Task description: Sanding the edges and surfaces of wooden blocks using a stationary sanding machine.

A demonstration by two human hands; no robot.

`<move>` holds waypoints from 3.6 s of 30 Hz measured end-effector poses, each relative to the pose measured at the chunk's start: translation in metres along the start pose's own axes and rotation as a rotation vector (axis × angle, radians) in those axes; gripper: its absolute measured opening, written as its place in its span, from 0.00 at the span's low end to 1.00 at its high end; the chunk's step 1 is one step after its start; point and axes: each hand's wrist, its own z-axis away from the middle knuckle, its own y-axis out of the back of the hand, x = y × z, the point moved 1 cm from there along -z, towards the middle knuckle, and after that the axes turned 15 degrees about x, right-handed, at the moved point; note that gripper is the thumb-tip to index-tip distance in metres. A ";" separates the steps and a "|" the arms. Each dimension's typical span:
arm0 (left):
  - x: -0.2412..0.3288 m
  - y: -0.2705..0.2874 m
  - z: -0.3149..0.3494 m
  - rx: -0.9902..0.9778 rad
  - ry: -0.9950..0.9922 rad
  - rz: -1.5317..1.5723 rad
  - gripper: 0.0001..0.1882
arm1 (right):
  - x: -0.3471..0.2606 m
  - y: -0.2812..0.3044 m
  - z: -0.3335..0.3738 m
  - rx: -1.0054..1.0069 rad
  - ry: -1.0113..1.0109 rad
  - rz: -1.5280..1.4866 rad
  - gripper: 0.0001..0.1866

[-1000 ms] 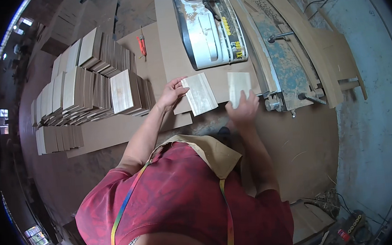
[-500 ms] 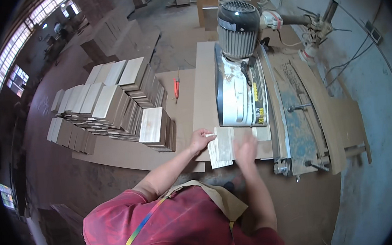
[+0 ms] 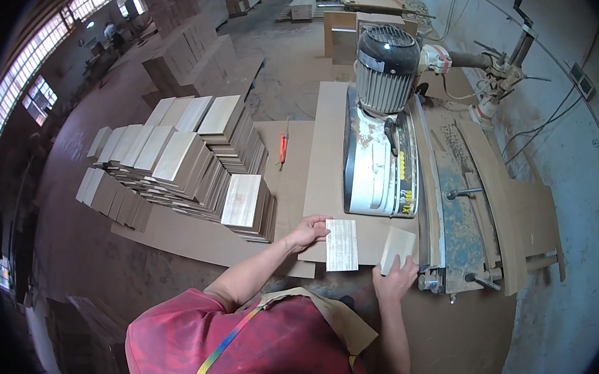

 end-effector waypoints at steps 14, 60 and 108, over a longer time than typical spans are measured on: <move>0.004 -0.026 0.001 0.287 -0.028 -0.451 0.10 | 0.001 -0.090 -0.055 0.035 0.016 -0.067 0.26; 0.062 -0.023 0.049 0.119 -0.026 -0.109 0.09 | -0.122 0.031 -0.020 -0.152 0.110 -0.379 0.31; 0.124 0.077 0.020 0.562 -0.183 -0.725 0.33 | -0.248 -0.136 -0.103 -1.058 -0.536 -0.708 0.45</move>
